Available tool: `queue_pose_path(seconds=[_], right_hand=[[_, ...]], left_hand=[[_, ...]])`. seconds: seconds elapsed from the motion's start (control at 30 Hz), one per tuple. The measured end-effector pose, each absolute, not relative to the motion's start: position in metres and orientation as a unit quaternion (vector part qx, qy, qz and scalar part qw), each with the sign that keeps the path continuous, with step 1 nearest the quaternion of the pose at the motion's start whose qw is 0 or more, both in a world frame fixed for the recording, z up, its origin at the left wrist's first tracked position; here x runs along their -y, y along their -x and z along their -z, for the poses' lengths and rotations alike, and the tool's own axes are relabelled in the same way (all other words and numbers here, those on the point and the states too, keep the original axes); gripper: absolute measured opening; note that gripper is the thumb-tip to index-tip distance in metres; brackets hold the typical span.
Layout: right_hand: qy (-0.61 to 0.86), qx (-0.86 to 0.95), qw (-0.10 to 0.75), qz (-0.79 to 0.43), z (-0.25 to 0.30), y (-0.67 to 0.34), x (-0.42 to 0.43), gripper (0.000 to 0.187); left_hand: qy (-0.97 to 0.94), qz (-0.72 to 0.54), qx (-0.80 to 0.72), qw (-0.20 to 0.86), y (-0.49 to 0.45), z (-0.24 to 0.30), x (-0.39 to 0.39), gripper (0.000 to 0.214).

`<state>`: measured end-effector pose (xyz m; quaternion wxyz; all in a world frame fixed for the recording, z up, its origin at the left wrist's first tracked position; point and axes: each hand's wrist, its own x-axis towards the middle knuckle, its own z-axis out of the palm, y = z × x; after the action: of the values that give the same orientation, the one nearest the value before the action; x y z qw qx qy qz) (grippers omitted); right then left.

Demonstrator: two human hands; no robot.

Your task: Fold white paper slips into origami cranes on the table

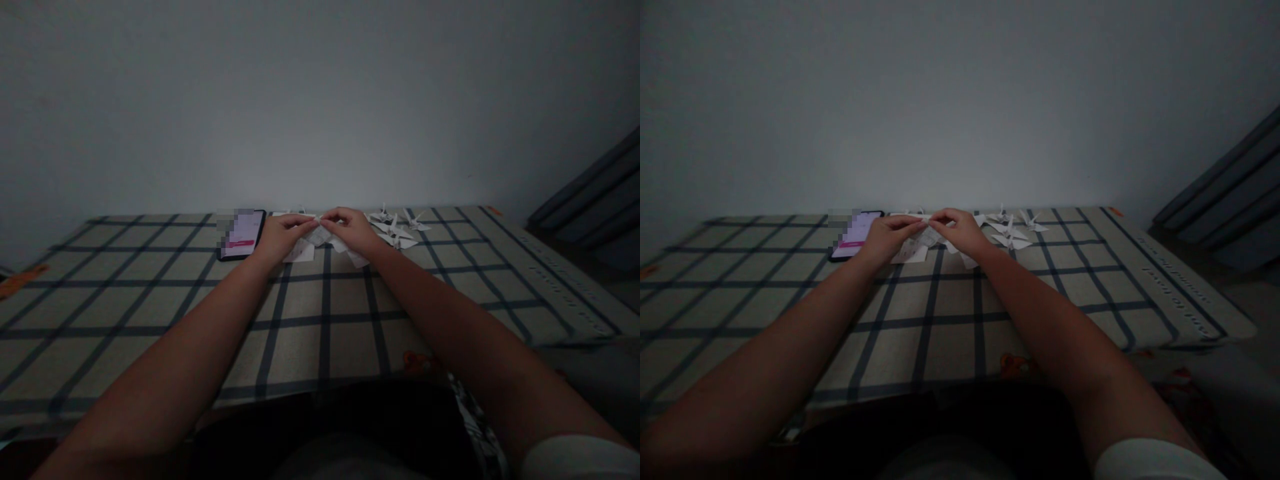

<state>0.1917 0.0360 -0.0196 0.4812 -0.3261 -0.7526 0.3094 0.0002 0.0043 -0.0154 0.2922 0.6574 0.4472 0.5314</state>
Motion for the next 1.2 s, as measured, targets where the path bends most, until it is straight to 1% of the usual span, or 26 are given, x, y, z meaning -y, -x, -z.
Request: queue_pose_path(seconds=[0.17, 0.37, 0.63, 0.7, 0.77, 0.87, 1.07, 1.2], right_hand=[[0.323, 0.76, 0.474, -0.305, 0.0197, -0.1923, -0.0368, 0.02], [0.316, 0.765, 0.475, -0.299, 0.0208, -0.1924, -0.0365, 0.019], [0.328, 0.754, 0.478, -0.31, 0.0161, -0.1884, -0.031, 0.02], [0.336, 0.748, 0.481, -0.309, 0.0158, -0.1882, -0.0313, 0.02], [0.336, 0.745, 0.488, -0.305, 0.0168, -0.1889, -0.0334, 0.02], [0.331, 0.742, 0.494, -0.31, 0.0197, -0.1903, -0.0377, 0.021], [0.332, 0.747, 0.468, -0.336, 0.0208, -0.1893, -0.0372, 0.019], [0.342, 0.744, 0.472, -0.327, 0.0194, -0.1876, -0.0339, 0.017]], left_hand=[[-0.674, -0.516, -0.453, 0.273, -0.001, 0.0129, -0.0026, 0.041], [-0.698, -0.504, -0.444, 0.248, -0.0006, 0.0124, -0.0016, 0.037], [-0.673, -0.51, -0.449, 0.293, -0.0015, 0.0141, -0.0027, 0.044], [-0.671, -0.494, -0.456, 0.313, -0.0009, 0.0155, -0.0045, 0.045], [-0.681, -0.462, -0.462, 0.33, 0.0004, 0.0166, -0.0061, 0.044], [-0.699, -0.438, -0.463, 0.326, 0.0023, 0.017, -0.0067, 0.041], [-0.713, -0.42, -0.476, 0.299, 0.0004, 0.013, -0.0009, 0.033], [-0.699, -0.422, -0.469, 0.336, -0.0017, 0.0137, 0.0002, 0.033]])
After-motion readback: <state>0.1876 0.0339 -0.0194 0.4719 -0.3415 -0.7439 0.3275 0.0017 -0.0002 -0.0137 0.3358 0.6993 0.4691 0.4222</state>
